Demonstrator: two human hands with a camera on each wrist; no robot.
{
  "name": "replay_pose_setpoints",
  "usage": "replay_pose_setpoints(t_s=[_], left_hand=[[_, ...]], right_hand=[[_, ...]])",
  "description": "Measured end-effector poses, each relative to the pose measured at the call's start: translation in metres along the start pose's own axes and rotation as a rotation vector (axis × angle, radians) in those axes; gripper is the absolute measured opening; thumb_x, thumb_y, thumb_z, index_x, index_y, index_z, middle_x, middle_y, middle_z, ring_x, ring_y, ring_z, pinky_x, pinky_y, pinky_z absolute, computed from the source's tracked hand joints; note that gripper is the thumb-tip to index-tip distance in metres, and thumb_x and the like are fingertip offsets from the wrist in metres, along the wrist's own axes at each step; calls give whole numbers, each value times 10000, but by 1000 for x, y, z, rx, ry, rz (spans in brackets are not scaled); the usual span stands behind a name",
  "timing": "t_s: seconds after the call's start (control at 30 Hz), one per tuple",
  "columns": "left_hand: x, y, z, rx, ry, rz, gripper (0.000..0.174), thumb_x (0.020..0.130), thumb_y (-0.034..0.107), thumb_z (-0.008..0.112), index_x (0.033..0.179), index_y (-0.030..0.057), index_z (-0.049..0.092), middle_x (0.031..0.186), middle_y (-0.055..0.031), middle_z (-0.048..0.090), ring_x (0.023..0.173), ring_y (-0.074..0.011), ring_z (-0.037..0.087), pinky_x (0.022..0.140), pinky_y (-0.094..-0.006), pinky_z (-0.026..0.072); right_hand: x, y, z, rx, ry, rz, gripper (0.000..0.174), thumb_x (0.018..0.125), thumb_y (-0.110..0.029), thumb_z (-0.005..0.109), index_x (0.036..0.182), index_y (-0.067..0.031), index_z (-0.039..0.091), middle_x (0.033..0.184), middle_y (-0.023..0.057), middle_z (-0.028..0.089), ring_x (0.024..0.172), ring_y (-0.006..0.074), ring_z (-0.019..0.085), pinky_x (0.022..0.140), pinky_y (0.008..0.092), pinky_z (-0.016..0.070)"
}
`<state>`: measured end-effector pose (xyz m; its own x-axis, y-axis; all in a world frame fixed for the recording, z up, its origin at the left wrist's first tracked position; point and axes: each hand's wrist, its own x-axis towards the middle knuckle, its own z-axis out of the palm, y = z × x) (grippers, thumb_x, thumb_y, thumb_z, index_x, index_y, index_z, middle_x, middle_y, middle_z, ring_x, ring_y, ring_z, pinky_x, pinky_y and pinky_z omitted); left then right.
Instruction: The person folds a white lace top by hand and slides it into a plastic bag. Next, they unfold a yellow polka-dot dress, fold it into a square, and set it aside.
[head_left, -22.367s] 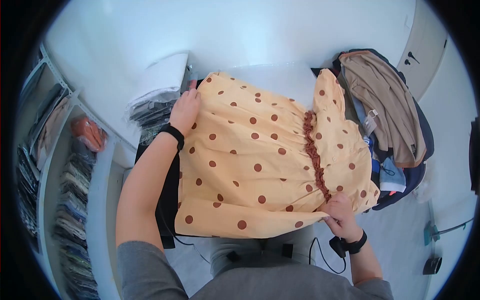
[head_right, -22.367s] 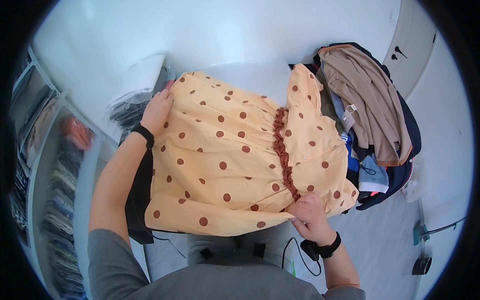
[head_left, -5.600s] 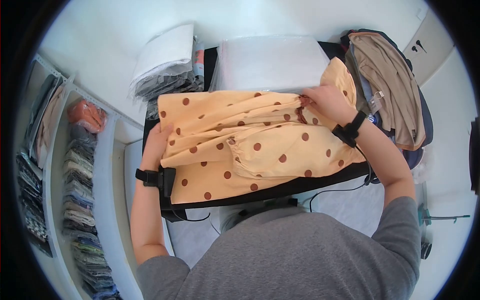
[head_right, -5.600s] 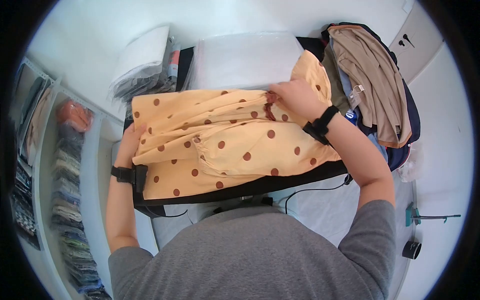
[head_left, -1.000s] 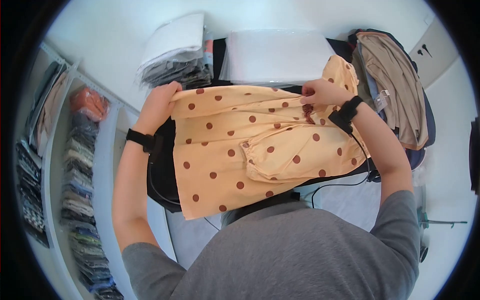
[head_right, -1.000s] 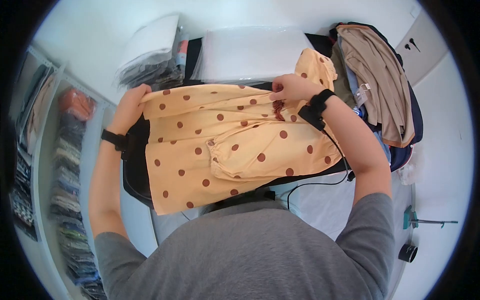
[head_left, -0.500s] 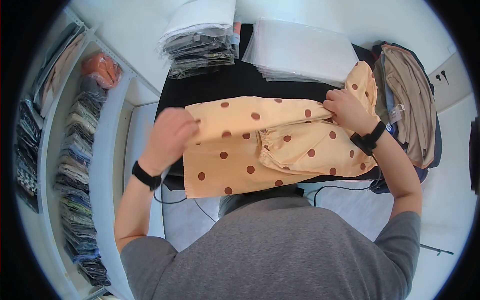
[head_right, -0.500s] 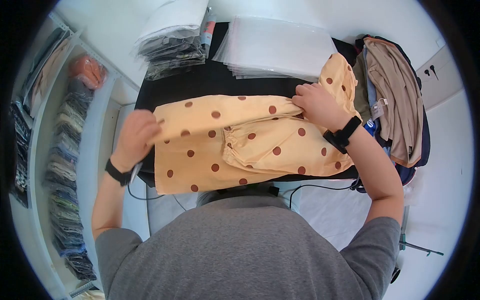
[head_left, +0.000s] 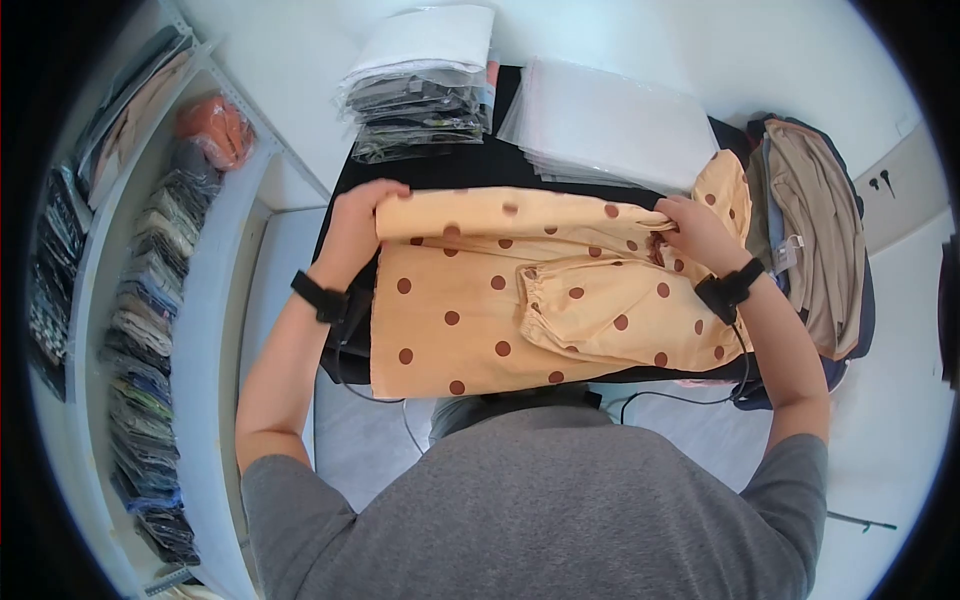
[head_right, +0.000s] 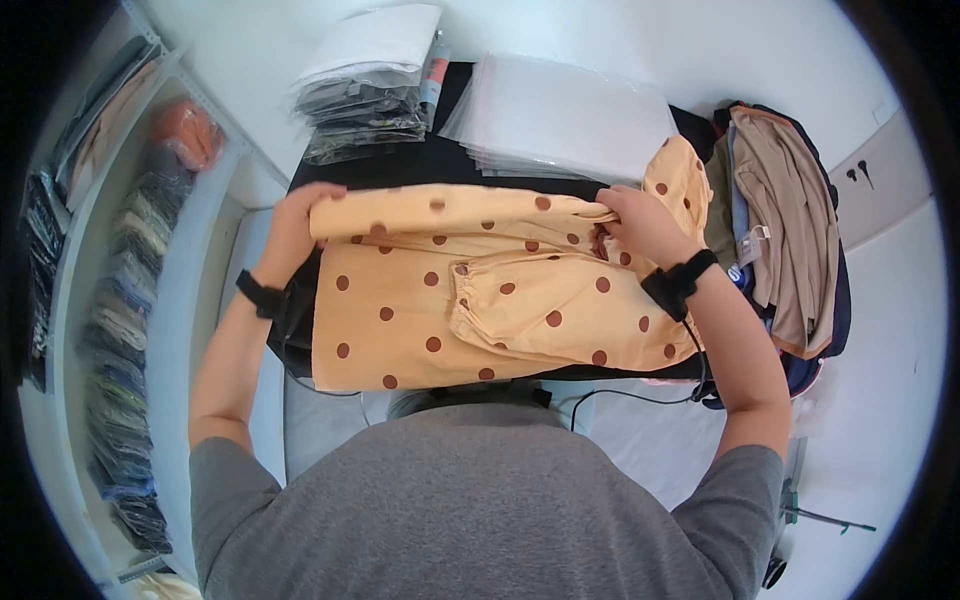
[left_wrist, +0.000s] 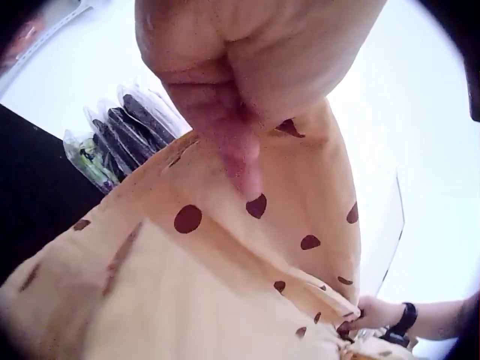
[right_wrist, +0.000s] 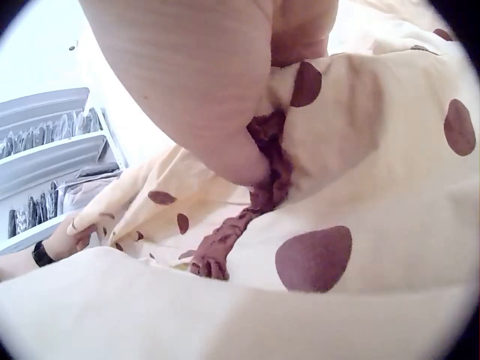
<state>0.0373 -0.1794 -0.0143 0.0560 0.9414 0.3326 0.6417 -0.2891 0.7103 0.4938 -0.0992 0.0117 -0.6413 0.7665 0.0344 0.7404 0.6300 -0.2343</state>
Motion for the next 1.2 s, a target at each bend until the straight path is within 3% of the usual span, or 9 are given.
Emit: replay_pose_setpoints(t_s=[0.17,0.3,0.43,0.6,0.77,0.8,0.9,1.0,1.2], left_hand=[[15,11,-5,-278,15,13,171,899,15,504,1006,30,636,1056,-57,647,938,-130,596,813,-257,479],[-7,-1,-8,-472,-52,-90,200,871,-67,501,1004,19,624,1041,-49,637,962,-131,592,840,-251,470],[-43,0,-16,-542,-147,-129,199,859,-90,509,977,11,632,1131,-81,609,1024,-150,579,891,-271,464],[-78,-7,-8,-654,-285,-308,212,818,-126,525,951,-2,634,1207,-100,564,1057,-170,575,901,-288,474],[-84,-9,0,-515,-309,-292,277,775,-139,531,984,6,642,1268,-106,521,1097,-188,557,915,-289,463],[-83,-3,0,-523,-326,-291,277,775,-139,531,984,6,642,1268,-106,521,1097,-188,557,915,-289,463],[-84,8,-2,-81,-339,19,484,727,-119,566,1146,112,640,1325,-112,484,1191,-269,498,944,-320,446],[-89,29,3,103,-366,82,479,727,-116,563,1138,116,644,1382,-131,435,1193,-292,499,955,-327,437],[-91,30,1,88,-394,68,424,781,-74,528,1145,115,638,1366,-149,464,1168,-285,526,971,-340,422]], right_hand=[[-9,-14,-5,-135,72,-31,240,742,-19,596,969,-63,533,896,132,566,872,329,573,725,397,474],[-19,-33,-15,159,-4,-108,323,716,18,615,1027,-46,557,944,128,564,904,304,560,754,354,479],[-27,-23,-16,134,-56,-200,429,715,3,637,1136,-77,622,1001,131,581,905,272,572,769,343,492],[-39,-39,-14,13,77,-283,398,712,-33,668,1105,-76,623,1021,127,586,936,281,567,792,357,486],[-53,-86,-21,-6,100,-203,218,708,-101,681,900,-41,596,932,121,591,896,319,564,779,389,472],[-56,-99,-14,63,83,-246,250,720,-145,686,924,-35,592,885,121,585,869,328,561,762,395,469],[-64,-147,19,-6,37,-151,519,726,-280,721,1156,-53,541,1163,183,533,1132,351,494,966,416,395],[-59,-174,55,-38,131,-6,626,720,-304,723,1247,-60,491,1252,195,477,1231,380,409,1031,479,322],[-57,-180,93,-128,193,53,611,736,-302,708,1270,-93,497,1316,171,460,1247,402,389,1029,546,285]])
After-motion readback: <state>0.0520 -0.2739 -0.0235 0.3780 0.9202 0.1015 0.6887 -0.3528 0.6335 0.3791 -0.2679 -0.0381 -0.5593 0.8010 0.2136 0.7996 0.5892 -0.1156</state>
